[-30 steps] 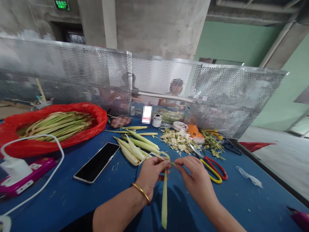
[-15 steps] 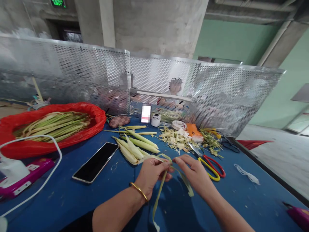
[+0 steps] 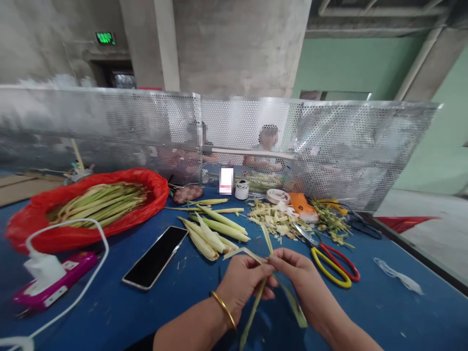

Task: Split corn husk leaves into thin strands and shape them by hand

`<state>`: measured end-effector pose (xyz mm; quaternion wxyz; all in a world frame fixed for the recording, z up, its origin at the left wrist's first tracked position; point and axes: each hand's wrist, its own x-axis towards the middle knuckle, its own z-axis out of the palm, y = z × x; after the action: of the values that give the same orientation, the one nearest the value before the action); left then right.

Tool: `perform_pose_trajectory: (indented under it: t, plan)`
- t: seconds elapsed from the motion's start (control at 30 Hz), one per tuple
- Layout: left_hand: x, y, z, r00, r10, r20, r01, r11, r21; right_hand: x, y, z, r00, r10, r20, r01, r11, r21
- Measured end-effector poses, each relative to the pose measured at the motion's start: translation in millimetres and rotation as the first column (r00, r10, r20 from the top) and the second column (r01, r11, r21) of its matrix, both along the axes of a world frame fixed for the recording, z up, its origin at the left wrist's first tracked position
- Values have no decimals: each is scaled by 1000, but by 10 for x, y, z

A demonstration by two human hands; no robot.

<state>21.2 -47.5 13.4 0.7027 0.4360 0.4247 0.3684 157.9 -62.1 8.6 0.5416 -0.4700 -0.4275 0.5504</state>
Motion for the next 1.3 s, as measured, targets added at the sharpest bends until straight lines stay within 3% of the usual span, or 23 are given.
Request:
perform_pose_trajectory:
  t: [0.2,0.3,0.37,0.43,0.5,0.57,0.63,0.7,0.83,0.97,1.3]
  plan:
    - [53,-16,-15,999,53,-9,-53,998,34,-23,15,-98,993,-93,72,87,993,86]
    - [48,-19,4,998,58,-9,-58,998,-1,37,57,-97,967,-132,220,108,987,117]
    - [38,-12,13,999,48,-13,-48,999,-21,118,81,-49,878,-244,411,159,960,231]
    - [36,-7,13,999,34,-33,-34,999,7,196,83,29,712,-421,562,173,881,441]
    - [49,-10,-4,997,15,-82,-10,998,67,228,58,103,583,-507,634,56,805,591]
    - [74,-23,-36,991,-13,-134,29,993,117,193,18,139,548,-451,705,-111,796,595]
    - [99,-42,-76,983,-46,-178,73,986,148,112,-19,129,557,-357,750,-217,809,546]
    - [116,-60,-109,978,-60,-202,92,984,155,27,-42,93,589,-314,745,-242,811,532]
    - [125,-73,-115,984,-64,-165,85,988,126,-30,-58,48,677,-328,659,-156,811,564]
    - [135,-82,-72,987,-78,-138,90,992,86,10,-66,73,735,-294,612,-85,854,513]
    - [133,-111,-46,990,-82,-118,87,996,32,-24,-26,7,731,-272,626,-98,865,492]
